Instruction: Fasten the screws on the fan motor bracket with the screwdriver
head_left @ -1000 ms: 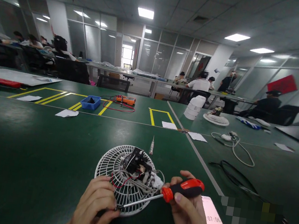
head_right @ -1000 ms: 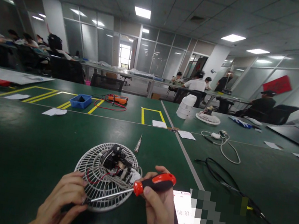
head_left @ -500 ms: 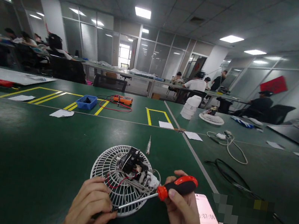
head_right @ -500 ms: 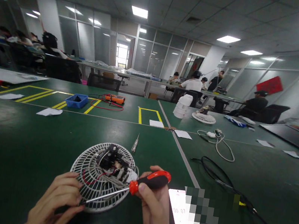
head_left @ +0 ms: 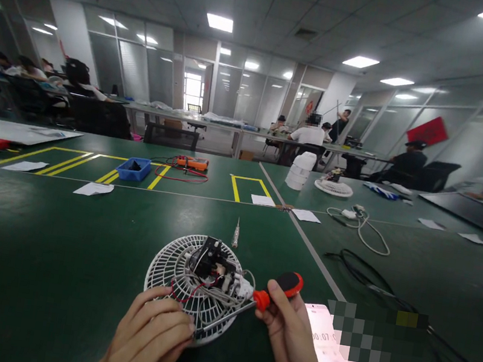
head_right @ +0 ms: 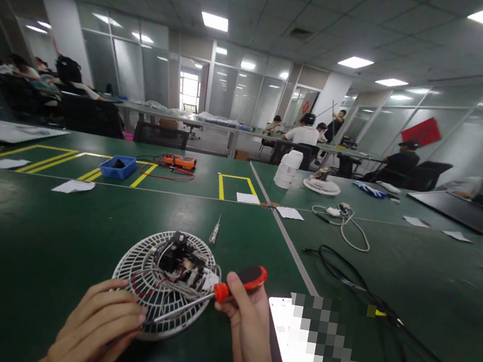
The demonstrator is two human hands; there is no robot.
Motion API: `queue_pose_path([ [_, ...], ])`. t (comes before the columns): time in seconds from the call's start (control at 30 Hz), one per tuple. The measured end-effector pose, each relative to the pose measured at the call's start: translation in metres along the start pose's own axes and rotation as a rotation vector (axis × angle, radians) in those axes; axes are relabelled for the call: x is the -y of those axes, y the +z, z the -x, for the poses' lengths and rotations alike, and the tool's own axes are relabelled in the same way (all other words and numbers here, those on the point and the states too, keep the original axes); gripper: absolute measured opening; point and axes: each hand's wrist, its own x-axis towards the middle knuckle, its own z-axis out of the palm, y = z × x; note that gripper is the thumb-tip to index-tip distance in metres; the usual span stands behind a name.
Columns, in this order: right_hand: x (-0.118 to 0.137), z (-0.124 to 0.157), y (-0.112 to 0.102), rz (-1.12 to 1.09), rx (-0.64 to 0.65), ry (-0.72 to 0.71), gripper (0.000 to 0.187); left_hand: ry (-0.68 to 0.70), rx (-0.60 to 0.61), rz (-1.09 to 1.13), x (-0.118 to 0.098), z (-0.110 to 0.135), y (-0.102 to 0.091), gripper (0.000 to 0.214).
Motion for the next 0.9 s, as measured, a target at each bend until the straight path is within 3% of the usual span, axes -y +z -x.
queue_pose_path([
  [0.17,-0.001,0.000,0.003,0.000,0.003,0.000,0.050,-0.090,0.014,0.024,-0.003,-0.007,0.002,0.021],
  [0.43,0.007,-0.009,-0.004,-0.173,-0.101,0.018,0.047,-0.119,0.041,0.076,-0.004,-0.021,0.017,0.024],
  [0.9,0.002,-0.018,-0.012,-0.089,-0.191,0.013,0.046,-0.153,0.016,0.114,-0.004,-0.043,0.031,0.014],
])
